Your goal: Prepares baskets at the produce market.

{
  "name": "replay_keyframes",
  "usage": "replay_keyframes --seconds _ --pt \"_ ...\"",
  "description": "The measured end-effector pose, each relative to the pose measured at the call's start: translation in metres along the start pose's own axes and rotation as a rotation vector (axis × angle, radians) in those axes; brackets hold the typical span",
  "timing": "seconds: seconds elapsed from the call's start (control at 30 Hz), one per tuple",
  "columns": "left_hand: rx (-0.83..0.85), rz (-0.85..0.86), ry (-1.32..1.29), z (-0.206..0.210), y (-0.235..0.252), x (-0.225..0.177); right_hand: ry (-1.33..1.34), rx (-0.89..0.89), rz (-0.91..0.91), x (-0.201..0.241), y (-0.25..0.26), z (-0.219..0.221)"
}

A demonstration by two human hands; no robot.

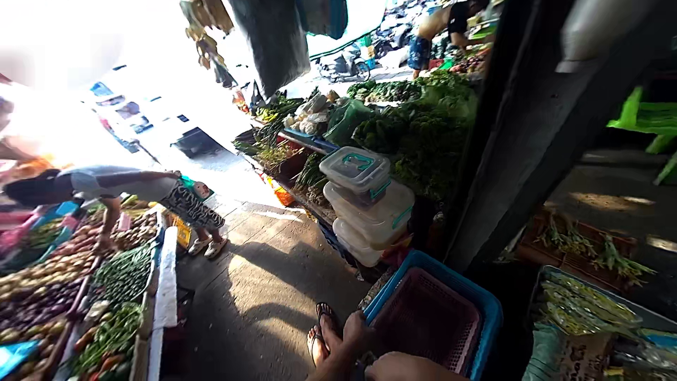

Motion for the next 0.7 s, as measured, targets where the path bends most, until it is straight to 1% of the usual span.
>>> replay_keyframes --seconds 0.17,0.27,0.47,0.7 --pt "-0.021 0.012 -0.046 -0.004 -0.012 -0.002 0.014 0.037 0.046 -0.001 0.001 0.002" --pt "-0.017 0.045 -0.017 -0.004 -0.016 -0.003 0.019 0.065 0.073 0.001 -0.002 -0.001" --pt "0.011 0.046 0.013 0.001 -0.013 -0.005 0.001 0.083 0.093 -0.002 -0.001 0.0" --pt "0.015 0.074 -0.078 -0.002 -0.012 -0.011 0.004 0.088 0.092 -0.003 -0.005 -0.004"
Point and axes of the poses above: each hand's wrist, its own y-axis towards the middle knuckle, its own z-axis out of the palm, x = y × z, the point moved 2 cm from there along y, towards the middle knuckle, and after that the axes turned 7 degrees about y, right-handed, at the moved point
